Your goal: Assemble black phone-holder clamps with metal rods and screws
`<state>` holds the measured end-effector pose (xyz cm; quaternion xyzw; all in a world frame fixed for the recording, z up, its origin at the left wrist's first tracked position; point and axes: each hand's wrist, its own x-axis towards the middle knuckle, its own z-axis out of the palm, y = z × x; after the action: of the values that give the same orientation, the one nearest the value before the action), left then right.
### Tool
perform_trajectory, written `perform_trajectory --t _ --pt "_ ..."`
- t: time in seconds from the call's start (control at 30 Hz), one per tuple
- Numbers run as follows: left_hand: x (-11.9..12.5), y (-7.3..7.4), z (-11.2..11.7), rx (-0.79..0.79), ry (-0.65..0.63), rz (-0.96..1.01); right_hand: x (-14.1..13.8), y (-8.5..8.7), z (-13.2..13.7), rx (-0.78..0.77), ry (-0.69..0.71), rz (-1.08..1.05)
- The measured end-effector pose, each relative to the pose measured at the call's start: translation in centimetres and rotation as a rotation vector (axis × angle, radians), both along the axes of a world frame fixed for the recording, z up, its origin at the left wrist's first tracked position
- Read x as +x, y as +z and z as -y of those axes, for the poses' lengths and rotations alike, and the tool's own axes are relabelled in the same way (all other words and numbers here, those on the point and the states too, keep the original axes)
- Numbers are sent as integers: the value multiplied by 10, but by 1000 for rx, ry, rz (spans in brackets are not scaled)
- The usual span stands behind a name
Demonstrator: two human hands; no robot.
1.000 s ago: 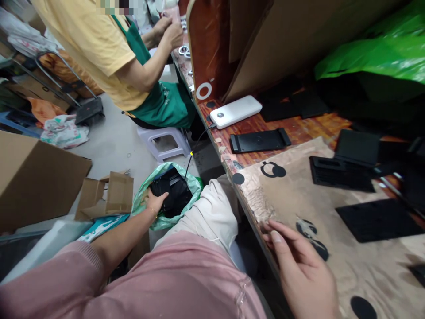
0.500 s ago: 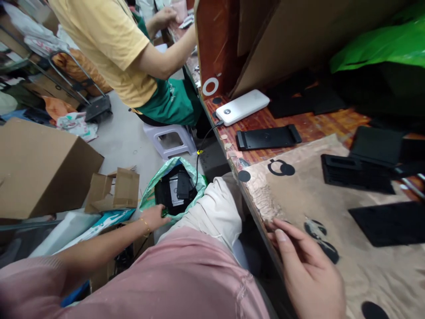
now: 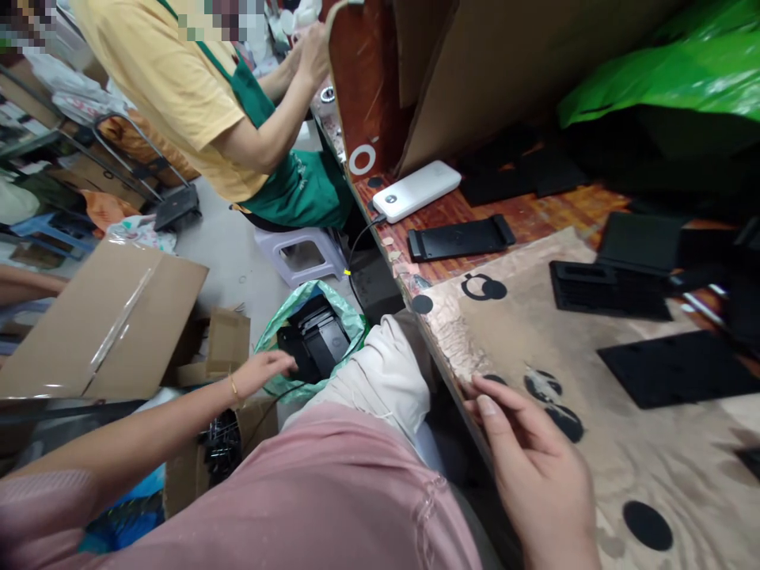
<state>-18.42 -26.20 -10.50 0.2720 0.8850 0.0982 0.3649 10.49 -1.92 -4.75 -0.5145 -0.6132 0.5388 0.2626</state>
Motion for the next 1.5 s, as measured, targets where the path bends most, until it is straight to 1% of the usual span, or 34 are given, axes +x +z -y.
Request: perform_trajectory --t 0.07,0.13,0.2,0.27,0.33,0.4,0.47,0.5,0.57,0.63,0.7,0.77,0.83,0.9,0.97,1.03,1.07,1.13,1.2,1.23,1.3,1.33,1.37,1.4,1.43,1.47,1.5 --pt "-15 -8 -3 -22 131 -187 1 -1 0 -10 0 -1" --pt "-30 -18 -3 -83 233 -310 1 -1 1 -12 -2 -2" --pt "-43 -26 2 -152 283 -329 1 0 0 -11 1 -1" --pt "-52 -29 9 -188 285 -299 0 1 0 -6 5 3" --pt "-58 -25 16 -183 263 -287 0 2 -2 -6 11 4" --pt "-62 -17 20 -159 243 -310 0 1 -3 -17 25 -6" --pt "-67 -8 15 -131 227 -360 -2 0 -4 -28 45 -27" --pt "-69 -2 7 -96 209 -388 -3 -2 -4 -30 58 -39" --pt "-70 13 -20 41 144 -458 -6 -5 -5 -23 59 -68" --pt "-65 36 -62 238 28 -512 -8 -8 -5 -6 34 -90" --pt "-51 64 -115 427 -151 -497 -8 -11 -5 9 31 -96" --pt "-32 91 -173 559 -343 -466 -8 -11 -5 18 77 -101" --pt "-12 110 -229 638 -504 -453 -8 -8 -4 32 106 -121" --pt "6 117 -276 665 -621 -466 -11 -2 -1 52 62 -175" --pt "18 115 -311 646 -684 -491 -14 4 3 78 -6 -236" --pt "26 110 -334 607 -712 -509 -17 8 6 100 -32 -274" --pt "28 109 -339 591 -719 -512 -17 8 6 104 -31 -277" --pt "29 110 -338 575 -726 -505 -13 6 4 81 -23 -272" --pt "25 118 -319 582 -716 -490 -7 1 2 19 -8 -274" --pt "20 122 -304 599 -704 -479 -4 -2 1 -17 -2 -278" --pt "7 131 -263 646 -648 -470 1 -7 -1 -65 -13 -270" --pt "-1 132 -239 708 -572 -430 3 -9 -1 -78 -17 -254" --pt "-9 131 -212 684 -458 -378 5 -10 -2 -79 -18 -235" --pt "-16 126 -185 571 -312 -321 6 -11 -2 -74 -9 -215" --pt "-23 117 -158 397 -162 -258 6 -11 -2 -63 7 -194" --pt "-29 103 -132 285 -93 -233 6 -10 -2 -48 26 -172" --pt "-34 86 -110 197 -49 -210 6 -10 -2 -30 43 -149"
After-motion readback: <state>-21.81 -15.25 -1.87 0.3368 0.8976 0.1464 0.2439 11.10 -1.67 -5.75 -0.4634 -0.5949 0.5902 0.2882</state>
